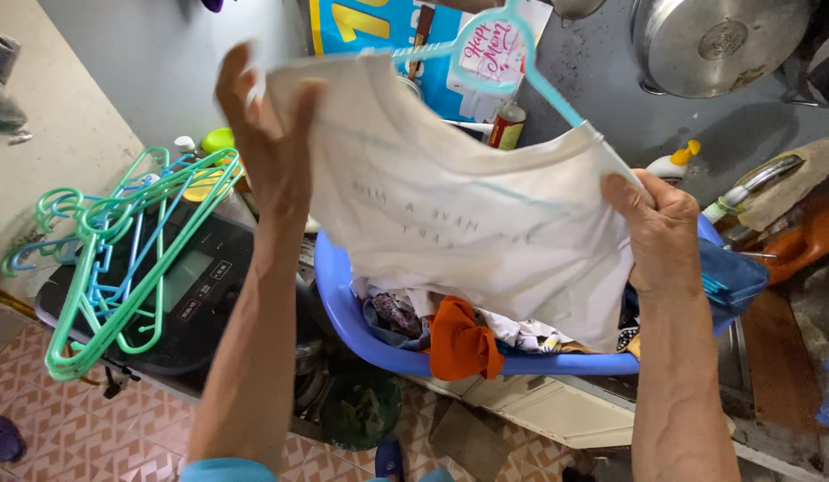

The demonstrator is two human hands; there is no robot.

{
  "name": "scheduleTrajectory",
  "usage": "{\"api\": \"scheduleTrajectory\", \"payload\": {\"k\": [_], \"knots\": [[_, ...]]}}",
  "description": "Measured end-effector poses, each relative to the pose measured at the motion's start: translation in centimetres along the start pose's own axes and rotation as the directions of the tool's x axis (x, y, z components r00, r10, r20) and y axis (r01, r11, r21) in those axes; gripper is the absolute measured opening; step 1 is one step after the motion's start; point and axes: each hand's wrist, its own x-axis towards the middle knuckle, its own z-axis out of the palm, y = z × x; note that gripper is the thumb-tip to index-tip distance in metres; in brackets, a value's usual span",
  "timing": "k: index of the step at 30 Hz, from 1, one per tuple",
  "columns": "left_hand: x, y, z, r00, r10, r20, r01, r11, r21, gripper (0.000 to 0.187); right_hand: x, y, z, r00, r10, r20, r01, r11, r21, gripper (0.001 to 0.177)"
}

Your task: Hanging laundry on hangers and placing them on a rod

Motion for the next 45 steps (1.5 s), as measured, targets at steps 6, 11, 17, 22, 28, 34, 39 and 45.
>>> {"api": "scheduleTrajectory", "payload": {"k": [6,11,17,22,28,34,39,45], "knots": [[-8.1,-7.8,2.4,0.817,-0.414,0.402,0.489,0.867,-0.101,0.08,0.3,-1.8,2.2,0.977,0.033,-0.213,0.009,0.981,0.192,0.025],[-10.8,2.8,4.6,0.453,-0.5,0.738,0.614,0.775,0.149,0.071,0.9,-6.2,4.4,0.953,0.074,-0.295,0.046,0.924,0.38,0.044],[-15.0,-4.5,5.9,0.519,-0.623,0.585,0.648,0.733,0.205,0.036,1.5,-6.8,3.8,0.932,0.156,-0.326,0.073,0.801,0.595,0.049],[-11.6,-6.7,1.0,0.616,-0.722,0.315,0.753,0.423,-0.504,0.043,0.8,-4.1,1.2,0.855,0.025,-0.518,0.104,0.97,0.22,0.039],[-11.7,-3.6,-1.5,0.32,-0.91,0.265,0.665,0.017,-0.747,0.006,1.0,1.2,1.9,0.887,0.15,-0.437,-0.027,0.961,0.275,0.087],[-17.7,-4.5,-3.6,0.175,-0.94,0.292,0.794,-0.041,-0.607,0.022,-1.3,-1.2,3.2,0.918,0.181,-0.353,-0.068,0.949,0.308,0.033],[-16.7,6.9,-6.6,-0.014,-0.989,0.15,0.992,0.005,0.126,0.073,-4.1,-3.9,2.0,0.971,0.155,-0.184,-0.096,0.951,0.295,0.022],[-17.1,16.2,-13.6,-0.053,-0.939,0.341,0.005,0.341,0.94,0.039,-7.9,-4.9,1.5,0.99,0.133,0.041,-0.139,0.957,0.256,0.022]]}}
